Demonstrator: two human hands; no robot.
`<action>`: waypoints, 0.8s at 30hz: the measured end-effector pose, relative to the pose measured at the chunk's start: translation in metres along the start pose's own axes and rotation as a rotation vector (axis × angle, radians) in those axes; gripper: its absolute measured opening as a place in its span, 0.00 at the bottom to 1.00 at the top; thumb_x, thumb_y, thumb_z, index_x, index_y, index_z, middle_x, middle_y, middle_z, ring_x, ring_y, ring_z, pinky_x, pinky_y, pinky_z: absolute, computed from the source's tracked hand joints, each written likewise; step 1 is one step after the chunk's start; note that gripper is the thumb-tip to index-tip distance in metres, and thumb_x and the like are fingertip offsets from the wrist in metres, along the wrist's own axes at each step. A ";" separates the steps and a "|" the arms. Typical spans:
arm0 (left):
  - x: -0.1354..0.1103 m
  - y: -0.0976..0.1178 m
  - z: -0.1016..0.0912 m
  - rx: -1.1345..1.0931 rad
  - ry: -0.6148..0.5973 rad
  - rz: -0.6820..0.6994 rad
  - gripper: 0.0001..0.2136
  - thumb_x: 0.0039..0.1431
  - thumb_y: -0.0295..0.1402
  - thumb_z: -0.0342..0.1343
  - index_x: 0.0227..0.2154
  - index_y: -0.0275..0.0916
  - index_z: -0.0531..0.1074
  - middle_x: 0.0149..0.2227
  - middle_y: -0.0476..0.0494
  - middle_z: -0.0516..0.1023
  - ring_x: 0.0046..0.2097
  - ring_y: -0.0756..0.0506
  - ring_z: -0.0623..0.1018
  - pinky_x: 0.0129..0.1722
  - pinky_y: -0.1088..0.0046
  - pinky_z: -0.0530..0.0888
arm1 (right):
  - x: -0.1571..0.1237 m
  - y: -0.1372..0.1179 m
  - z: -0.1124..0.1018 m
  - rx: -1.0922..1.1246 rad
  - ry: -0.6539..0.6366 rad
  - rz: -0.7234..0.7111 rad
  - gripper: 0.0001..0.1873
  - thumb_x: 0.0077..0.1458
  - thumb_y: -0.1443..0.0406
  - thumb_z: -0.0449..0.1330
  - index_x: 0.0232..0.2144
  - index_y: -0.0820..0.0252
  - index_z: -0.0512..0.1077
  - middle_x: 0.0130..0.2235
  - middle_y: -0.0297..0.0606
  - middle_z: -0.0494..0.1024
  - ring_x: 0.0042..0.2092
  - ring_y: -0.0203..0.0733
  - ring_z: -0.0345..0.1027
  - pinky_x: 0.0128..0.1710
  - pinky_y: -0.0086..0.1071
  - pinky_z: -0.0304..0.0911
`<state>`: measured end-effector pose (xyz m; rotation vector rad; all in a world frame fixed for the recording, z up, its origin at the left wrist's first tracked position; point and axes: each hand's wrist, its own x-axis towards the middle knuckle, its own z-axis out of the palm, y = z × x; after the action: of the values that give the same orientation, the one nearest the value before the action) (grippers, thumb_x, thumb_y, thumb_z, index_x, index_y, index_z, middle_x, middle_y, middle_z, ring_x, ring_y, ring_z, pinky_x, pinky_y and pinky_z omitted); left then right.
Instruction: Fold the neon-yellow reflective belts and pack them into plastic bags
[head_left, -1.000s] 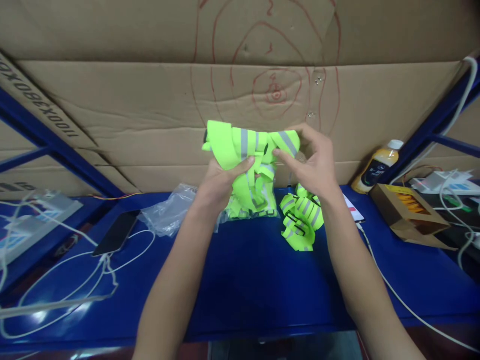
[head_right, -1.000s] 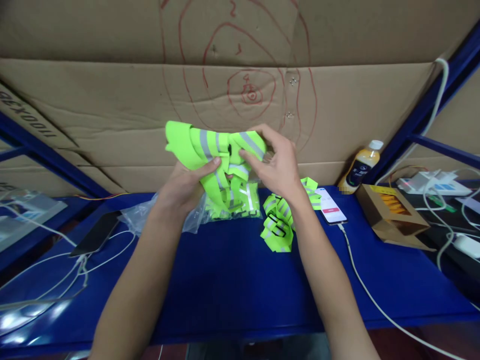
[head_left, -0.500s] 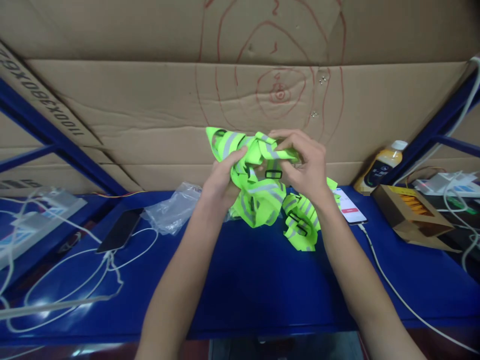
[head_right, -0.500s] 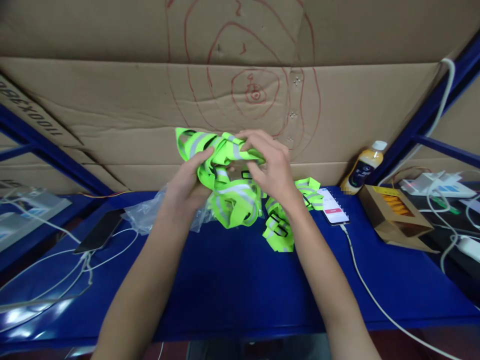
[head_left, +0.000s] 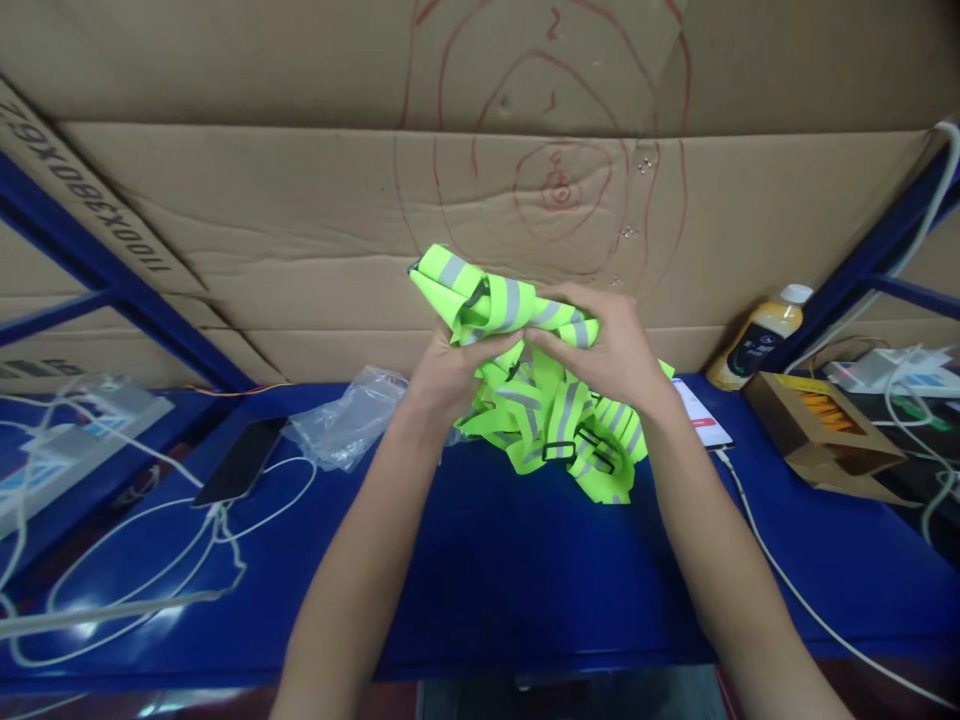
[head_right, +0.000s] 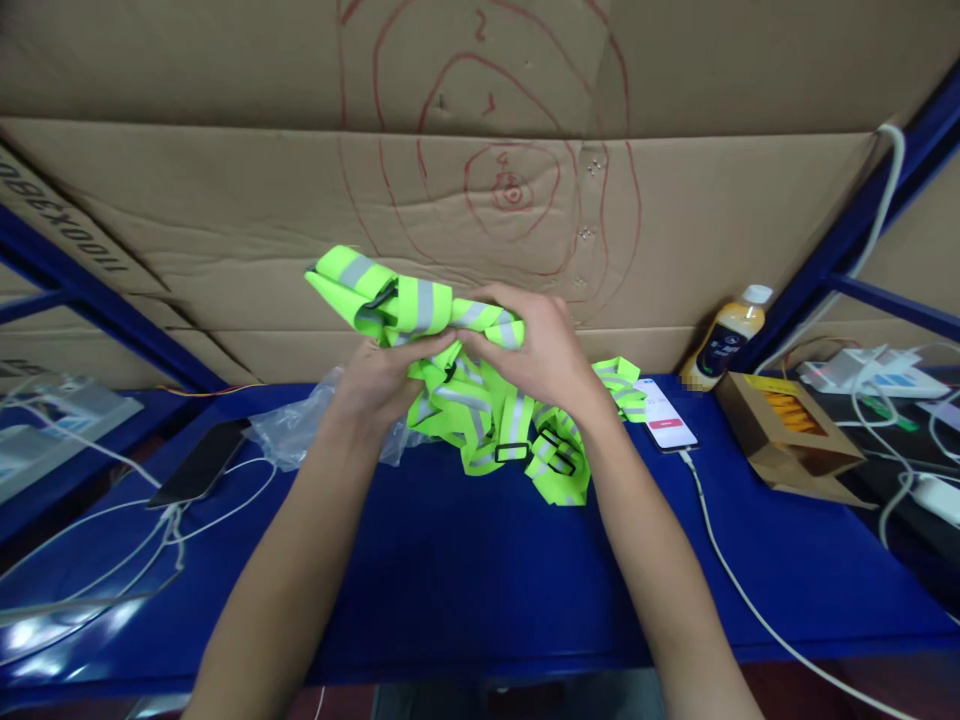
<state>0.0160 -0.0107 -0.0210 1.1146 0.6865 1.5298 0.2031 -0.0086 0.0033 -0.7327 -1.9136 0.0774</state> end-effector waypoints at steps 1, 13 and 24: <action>0.000 -0.001 0.000 0.036 0.016 0.035 0.23 0.41 0.33 0.82 0.41 0.40 0.80 0.44 0.44 0.87 0.47 0.39 0.87 0.49 0.63 0.83 | -0.001 0.002 0.002 -0.009 0.012 -0.009 0.13 0.62 0.57 0.70 0.46 0.55 0.84 0.46 0.39 0.90 0.48 0.52 0.84 0.50 0.42 0.76; -0.007 0.039 0.002 0.155 -0.019 0.104 0.32 0.59 0.67 0.61 0.41 0.39 0.82 0.43 0.35 0.85 0.48 0.34 0.85 0.43 0.60 0.81 | -0.009 0.027 0.012 -0.372 0.322 -0.274 0.28 0.63 0.69 0.59 0.61 0.39 0.79 0.70 0.35 0.74 0.68 0.62 0.67 0.66 0.69 0.62; 0.000 0.039 -0.023 0.553 0.033 0.454 0.09 0.58 0.42 0.73 0.36 0.43 0.85 0.36 0.46 0.83 0.44 0.40 0.81 0.48 0.66 0.78 | -0.005 0.012 -0.013 -0.370 0.018 -0.001 0.49 0.52 0.43 0.75 0.70 0.53 0.68 0.69 0.54 0.73 0.69 0.72 0.65 0.68 0.70 0.60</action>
<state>-0.0212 -0.0179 0.0043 1.7544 0.9602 1.7903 0.2211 -0.0052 0.0004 -0.9734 -1.9327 -0.2909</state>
